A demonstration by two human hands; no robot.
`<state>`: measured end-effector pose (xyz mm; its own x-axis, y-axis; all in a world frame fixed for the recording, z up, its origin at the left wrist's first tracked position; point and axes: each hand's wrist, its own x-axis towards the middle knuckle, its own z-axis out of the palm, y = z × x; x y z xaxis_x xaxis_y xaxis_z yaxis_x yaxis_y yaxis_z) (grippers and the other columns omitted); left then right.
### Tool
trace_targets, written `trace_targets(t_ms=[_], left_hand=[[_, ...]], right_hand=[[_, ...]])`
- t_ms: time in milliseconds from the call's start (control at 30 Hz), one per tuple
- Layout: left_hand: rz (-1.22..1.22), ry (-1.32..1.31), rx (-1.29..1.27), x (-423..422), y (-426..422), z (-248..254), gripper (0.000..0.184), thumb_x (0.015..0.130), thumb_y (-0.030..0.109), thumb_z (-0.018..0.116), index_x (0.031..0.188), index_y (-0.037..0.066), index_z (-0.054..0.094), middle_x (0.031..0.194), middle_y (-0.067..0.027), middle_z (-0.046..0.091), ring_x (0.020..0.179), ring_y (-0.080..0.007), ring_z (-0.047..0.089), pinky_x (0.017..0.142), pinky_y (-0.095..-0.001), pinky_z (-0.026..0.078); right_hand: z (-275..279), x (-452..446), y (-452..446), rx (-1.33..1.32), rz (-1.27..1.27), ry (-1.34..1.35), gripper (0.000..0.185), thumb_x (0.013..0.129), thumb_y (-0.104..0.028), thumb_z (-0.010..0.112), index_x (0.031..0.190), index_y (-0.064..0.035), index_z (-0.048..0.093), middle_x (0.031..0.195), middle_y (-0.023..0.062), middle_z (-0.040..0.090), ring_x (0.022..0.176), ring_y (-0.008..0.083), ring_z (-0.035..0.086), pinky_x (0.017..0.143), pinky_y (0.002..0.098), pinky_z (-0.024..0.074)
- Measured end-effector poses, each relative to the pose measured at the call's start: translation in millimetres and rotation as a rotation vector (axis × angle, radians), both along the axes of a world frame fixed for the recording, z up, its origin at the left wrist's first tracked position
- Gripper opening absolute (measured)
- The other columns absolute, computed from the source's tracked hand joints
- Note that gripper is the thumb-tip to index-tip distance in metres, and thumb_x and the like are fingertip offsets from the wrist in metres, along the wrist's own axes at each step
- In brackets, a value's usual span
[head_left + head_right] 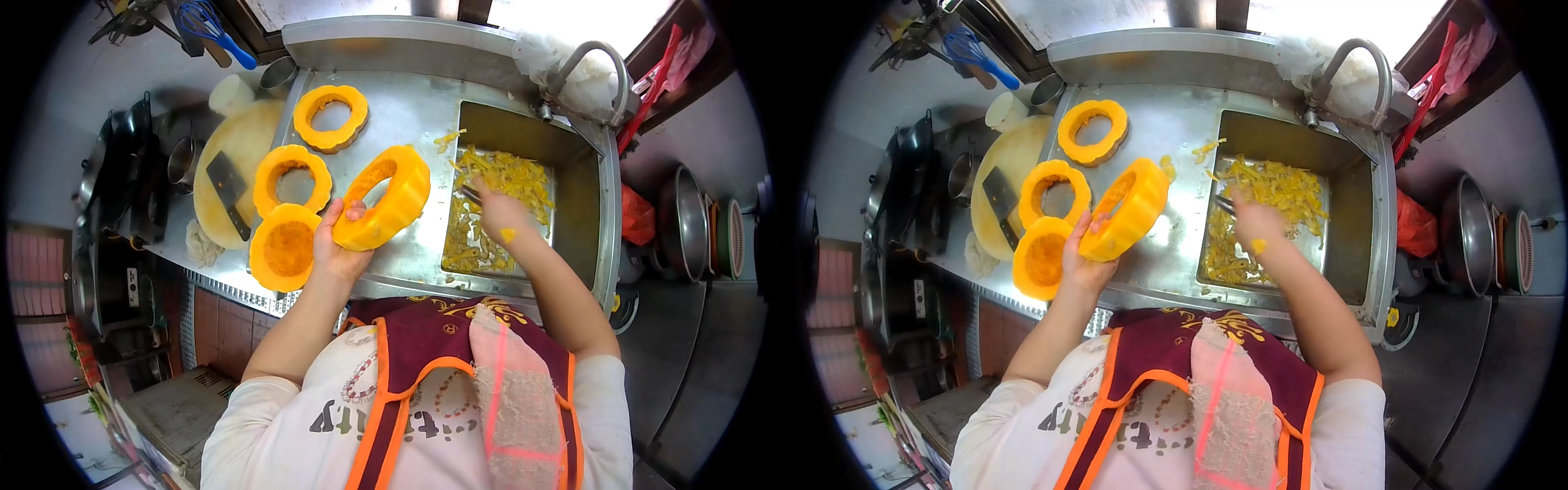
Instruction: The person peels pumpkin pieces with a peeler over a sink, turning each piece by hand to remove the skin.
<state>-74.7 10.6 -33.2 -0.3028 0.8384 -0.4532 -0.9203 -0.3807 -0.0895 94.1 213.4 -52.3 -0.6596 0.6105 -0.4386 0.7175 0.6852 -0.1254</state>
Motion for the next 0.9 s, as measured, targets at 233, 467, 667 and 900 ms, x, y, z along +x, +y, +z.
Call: trace_targets(t_ms=[233,467,667,900], left_hand=[[0.026,0.021,-0.078,-2.3,0.9,0.8,0.016,0.089,0.021,0.047,0.088,0.005,0.048,0.069,-0.0017,0.052,0.073,-0.0183,0.055,0.084,-0.0362,0.046],[0.094,0.038,-0.097,-15.8,-9.5,10.4,0.015,0.09,0.022,0.046,0.087,0.007,0.048,0.07,-0.0016,0.053,0.075,-0.0195,0.056,0.083,-0.0362,0.046],[0.114,0.073,-0.112,-19.3,-4.0,1.7,0.016,0.09,0.022,0.045,0.093,0.006,0.048,0.074,-0.0023,0.054,0.079,-0.0198,0.057,0.081,-0.036,0.047],[0.089,0.109,-0.137,-23.2,9.2,-8.1,0.021,0.09,0.022,0.046,0.101,0.004,0.047,0.081,-0.0043,0.058,0.084,-0.0198,0.059,0.082,-0.0369,0.048]], right_hand=[[-36.9,-73.3,-17.8,0.205,0.547,0.324,0.054,0.079,-0.003,0.042,0.132,-0.0094,0.033,0.136,0.0144,0.032,0.126,0.0253,0.033,0.1,0.0446,0.0285],[-38.6,-72.8,51.6,0.242,0.228,0.061,0.051,0.082,-0.011,0.042,0.131,-0.0035,0.031,0.141,0.0127,0.026,0.131,0.0224,0.025,0.104,0.0481,0.0206],[-32.0,-36.9,56.1,0.251,0.121,0.096,0.05,0.08,-0.009,0.043,0.129,-0.0041,0.034,0.136,0.0169,0.033,0.128,0.0272,0.028,0.103,0.0459,0.0249],[-32.8,-39.5,-27.4,0.019,0.521,0.424,0.051,0.077,0.002,0.039,0.128,-0.004,0.034,0.135,0.0147,0.035,0.127,0.0278,0.031,0.103,0.0456,0.0262]])
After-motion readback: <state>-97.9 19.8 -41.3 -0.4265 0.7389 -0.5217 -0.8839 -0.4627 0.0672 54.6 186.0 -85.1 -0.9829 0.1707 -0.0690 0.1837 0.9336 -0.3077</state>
